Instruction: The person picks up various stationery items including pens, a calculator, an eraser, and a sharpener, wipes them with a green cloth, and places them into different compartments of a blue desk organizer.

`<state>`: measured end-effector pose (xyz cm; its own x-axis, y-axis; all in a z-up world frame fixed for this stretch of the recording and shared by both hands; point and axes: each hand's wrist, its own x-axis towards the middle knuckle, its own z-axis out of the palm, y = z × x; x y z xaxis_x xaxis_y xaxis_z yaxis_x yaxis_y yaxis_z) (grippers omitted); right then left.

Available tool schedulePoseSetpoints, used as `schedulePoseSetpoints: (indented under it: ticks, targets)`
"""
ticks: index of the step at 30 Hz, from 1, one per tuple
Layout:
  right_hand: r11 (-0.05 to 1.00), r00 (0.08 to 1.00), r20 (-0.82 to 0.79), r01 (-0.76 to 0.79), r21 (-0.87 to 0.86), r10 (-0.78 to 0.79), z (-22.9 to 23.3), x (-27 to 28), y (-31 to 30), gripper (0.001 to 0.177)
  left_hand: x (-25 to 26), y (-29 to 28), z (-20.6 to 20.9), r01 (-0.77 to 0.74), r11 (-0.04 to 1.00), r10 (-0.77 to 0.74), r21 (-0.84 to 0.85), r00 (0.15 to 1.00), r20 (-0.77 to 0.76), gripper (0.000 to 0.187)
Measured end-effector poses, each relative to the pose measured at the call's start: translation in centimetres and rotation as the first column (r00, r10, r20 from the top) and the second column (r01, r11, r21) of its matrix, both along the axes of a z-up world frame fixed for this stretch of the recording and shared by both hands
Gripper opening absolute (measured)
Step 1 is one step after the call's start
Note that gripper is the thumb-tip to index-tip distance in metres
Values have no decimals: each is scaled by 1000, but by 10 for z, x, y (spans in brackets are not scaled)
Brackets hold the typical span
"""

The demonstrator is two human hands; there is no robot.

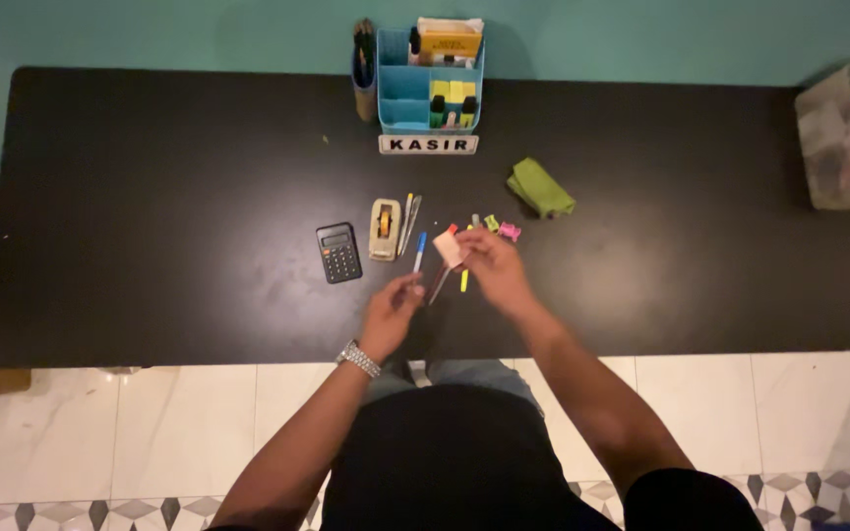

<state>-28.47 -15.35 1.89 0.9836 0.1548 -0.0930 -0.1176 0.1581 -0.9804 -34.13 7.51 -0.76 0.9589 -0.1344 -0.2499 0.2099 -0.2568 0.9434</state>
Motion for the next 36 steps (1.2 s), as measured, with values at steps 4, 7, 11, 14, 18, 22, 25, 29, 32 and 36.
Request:
schedulePoseSetpoints:
  ticks: [4, 7, 11, 14, 18, 22, 25, 29, 32, 36]
  targets:
    - [964, 995, -62, -94, -248, 82, -9, 1, 4, 22, 26, -34, 8, -206, 880, 164, -428, 978, -132, 38]
    - [976, 985, 33, -164, -146, 170, -13, 14, -8, 23, 40, -46, 1, -311, 834, 231, -456, 947, -224, 29]
    - [895, 982, 151, -38, -444, 117, -32, 64, -63, 21, 54, -52, 4, -415, 797, 255, -438, 890, -378, 21]
    - [930, 918, -351, 45, -364, -182, -69, 110, -114, 31, 64, -54, 22, -441, 782, 251, -440, 870, -424, 19]
    - [349, 965, 229, 259, -901, -124, -97, 141, -159, 50, 75, -58, 49, -479, 702, 210, -527, 846, -490, 17]
    - [139, 980, -58, -32, -990, -188, -110, 139, -173, 71, 85, -55, 57, -440, 566, 122, -697, 881, -457, 10]
    - [195, 957, -168, -122, -973, -236, -112, 137, -177, 55, 95, -50, 55, -342, 469, 33, -814, 928, -371, 12]
    - [428, 967, -94, 17, -904, -237, -86, 139, -163, 51, 101, -41, 66, -310, 487, -20, -816, 931, -366, 10]
    - [596, 971, 209, 234, -768, -113, -8, 121, -117, 51, 108, -39, 75, -309, 481, -8, -820, 934, -357, 8]
    - [716, 723, 642, 304, -629, 257, 76, 85, -36, 54, 112, -49, 81, -419, 434, -26, -798, 879, -476, 20]
